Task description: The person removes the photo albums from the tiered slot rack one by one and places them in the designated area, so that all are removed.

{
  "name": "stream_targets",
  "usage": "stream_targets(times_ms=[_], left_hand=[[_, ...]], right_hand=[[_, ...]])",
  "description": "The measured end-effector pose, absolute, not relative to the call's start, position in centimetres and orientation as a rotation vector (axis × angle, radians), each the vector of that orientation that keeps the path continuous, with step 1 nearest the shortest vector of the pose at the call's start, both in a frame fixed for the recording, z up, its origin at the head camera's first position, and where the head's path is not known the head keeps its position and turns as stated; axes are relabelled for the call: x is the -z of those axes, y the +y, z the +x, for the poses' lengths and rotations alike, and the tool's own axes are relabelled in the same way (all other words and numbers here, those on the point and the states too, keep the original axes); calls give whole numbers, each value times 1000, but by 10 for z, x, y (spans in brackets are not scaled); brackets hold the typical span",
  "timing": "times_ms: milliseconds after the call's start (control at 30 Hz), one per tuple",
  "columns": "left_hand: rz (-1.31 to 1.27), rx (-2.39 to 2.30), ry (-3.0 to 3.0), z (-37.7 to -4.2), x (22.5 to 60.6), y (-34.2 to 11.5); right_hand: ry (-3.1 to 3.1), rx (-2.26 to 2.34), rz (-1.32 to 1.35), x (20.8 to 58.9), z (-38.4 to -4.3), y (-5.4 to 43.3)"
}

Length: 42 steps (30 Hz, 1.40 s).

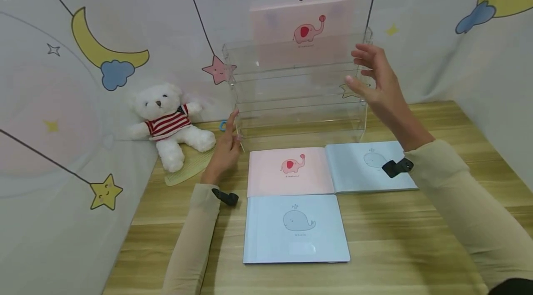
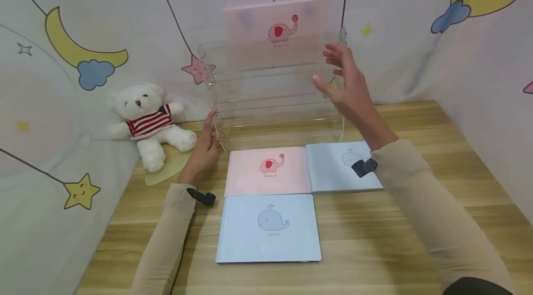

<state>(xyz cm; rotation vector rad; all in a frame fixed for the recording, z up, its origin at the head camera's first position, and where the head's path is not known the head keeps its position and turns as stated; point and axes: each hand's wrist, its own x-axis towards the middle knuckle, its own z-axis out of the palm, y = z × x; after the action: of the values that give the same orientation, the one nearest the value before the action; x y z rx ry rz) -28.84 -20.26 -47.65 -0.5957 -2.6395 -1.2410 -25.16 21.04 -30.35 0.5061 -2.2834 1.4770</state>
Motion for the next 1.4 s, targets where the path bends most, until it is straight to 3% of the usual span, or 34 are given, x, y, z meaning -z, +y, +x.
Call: stream_targets(times_ms=[733, 1400], left_hand=[[-592, 1237, -2645, -287, 475, -205], [-620, 1242, -2641, -289, 476, -204]], right_hand=[[-2270, -1537, 395, 268, -314, 211], [-2341, -1504, 294, 246, -341, 209]])
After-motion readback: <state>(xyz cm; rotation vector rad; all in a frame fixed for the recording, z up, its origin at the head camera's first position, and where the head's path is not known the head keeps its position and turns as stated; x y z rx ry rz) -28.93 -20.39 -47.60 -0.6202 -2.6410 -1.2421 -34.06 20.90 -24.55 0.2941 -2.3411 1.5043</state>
